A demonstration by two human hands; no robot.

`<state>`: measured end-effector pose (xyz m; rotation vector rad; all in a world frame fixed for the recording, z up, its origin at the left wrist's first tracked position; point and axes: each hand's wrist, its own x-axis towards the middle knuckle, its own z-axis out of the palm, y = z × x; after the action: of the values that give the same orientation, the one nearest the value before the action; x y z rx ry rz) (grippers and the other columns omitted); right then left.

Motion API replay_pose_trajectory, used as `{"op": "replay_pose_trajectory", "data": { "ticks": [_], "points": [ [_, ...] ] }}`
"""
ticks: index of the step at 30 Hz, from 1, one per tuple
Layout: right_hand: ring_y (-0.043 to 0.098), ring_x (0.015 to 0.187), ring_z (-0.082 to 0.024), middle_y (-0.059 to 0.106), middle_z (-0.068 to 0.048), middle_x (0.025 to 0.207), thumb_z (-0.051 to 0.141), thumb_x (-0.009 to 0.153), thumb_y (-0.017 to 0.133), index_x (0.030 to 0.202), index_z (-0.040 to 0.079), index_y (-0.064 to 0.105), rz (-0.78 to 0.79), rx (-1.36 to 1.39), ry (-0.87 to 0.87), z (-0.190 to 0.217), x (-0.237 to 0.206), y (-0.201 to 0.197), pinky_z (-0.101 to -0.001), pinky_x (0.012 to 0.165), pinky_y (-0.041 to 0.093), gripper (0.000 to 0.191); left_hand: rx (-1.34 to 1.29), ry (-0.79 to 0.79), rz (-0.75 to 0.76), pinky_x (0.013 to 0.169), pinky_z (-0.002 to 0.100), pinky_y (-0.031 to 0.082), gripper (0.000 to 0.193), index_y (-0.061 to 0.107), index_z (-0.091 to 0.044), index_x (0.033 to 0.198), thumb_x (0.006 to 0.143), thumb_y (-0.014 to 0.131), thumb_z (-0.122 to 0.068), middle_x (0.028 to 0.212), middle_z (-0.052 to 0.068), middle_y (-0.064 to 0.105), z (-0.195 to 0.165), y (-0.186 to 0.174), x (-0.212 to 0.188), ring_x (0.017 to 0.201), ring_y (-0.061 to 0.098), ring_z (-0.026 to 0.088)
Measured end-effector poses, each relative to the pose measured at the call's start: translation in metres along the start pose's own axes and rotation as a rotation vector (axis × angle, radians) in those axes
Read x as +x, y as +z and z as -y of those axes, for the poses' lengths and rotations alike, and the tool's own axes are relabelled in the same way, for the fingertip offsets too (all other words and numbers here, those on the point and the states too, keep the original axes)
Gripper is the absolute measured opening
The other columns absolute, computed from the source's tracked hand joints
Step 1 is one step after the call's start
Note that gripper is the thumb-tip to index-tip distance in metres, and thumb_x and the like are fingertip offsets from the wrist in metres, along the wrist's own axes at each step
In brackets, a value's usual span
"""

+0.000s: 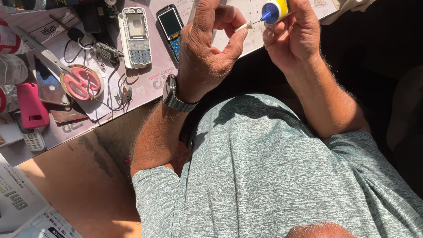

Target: The person repairs a keypad mobile phone at a workbench. They handle the opened phone, work on its keypad membrane with a green pry tool, apply glue from a yellow tube onto the keypad component, and press and reposition the keypad parts while reassembling the phone.

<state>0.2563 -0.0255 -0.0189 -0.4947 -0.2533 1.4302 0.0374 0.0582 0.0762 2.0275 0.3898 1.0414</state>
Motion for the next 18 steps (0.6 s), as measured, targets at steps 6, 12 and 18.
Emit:
{"op": "replay_pose_trajectory", "data": {
  "ticks": [6, 12, 18],
  "points": [
    [0.071, 0.075, -0.007, 0.072, -0.005, 0.087, 0.028, 0.113, 0.066, 0.11, 0.002, 0.065, 0.016, -0.006, -0.01, -0.002, 0.002, 0.002, -0.0199, 0.071, 0.062, 0.026, -0.002, 0.032, -0.003, 0.088, 0.027, 0.066, 0.057, 0.038, -0.013, 0.149, 0.106, 0.074, -0.002, 0.111, 0.006, 0.072, 0.005, 0.0, 0.001, 0.095, 0.076, 0.014],
    [0.07, 0.075, -0.007, 0.072, -0.005, 0.087, 0.028, 0.113, 0.066, 0.109, 0.002, 0.065, 0.008, 0.008, -0.001, -0.002, 0.003, 0.0, -0.0198, 0.071, 0.061, 0.026, -0.007, 0.036, 0.009, 0.088, 0.028, 0.066, 0.054, 0.04, -0.013, 0.146, 0.106, 0.075, -0.002, 0.111, 0.006, 0.072, 0.009, -0.001, -0.001, 0.1, 0.076, 0.015],
    [0.069, 0.075, -0.007, 0.071, -0.004, 0.088, 0.029, 0.113, 0.068, 0.108, 0.003, 0.065, 0.003, 0.003, -0.001, -0.002, 0.003, -0.002, -0.0196, 0.071, 0.061, 0.026, 0.019, 0.008, 0.013, 0.09, 0.026, 0.067, 0.057, 0.039, -0.013, 0.151, 0.109, 0.076, -0.003, 0.109, 0.004, 0.073, 0.011, 0.001, -0.005, 0.097, 0.078, 0.013]
  ]
}}
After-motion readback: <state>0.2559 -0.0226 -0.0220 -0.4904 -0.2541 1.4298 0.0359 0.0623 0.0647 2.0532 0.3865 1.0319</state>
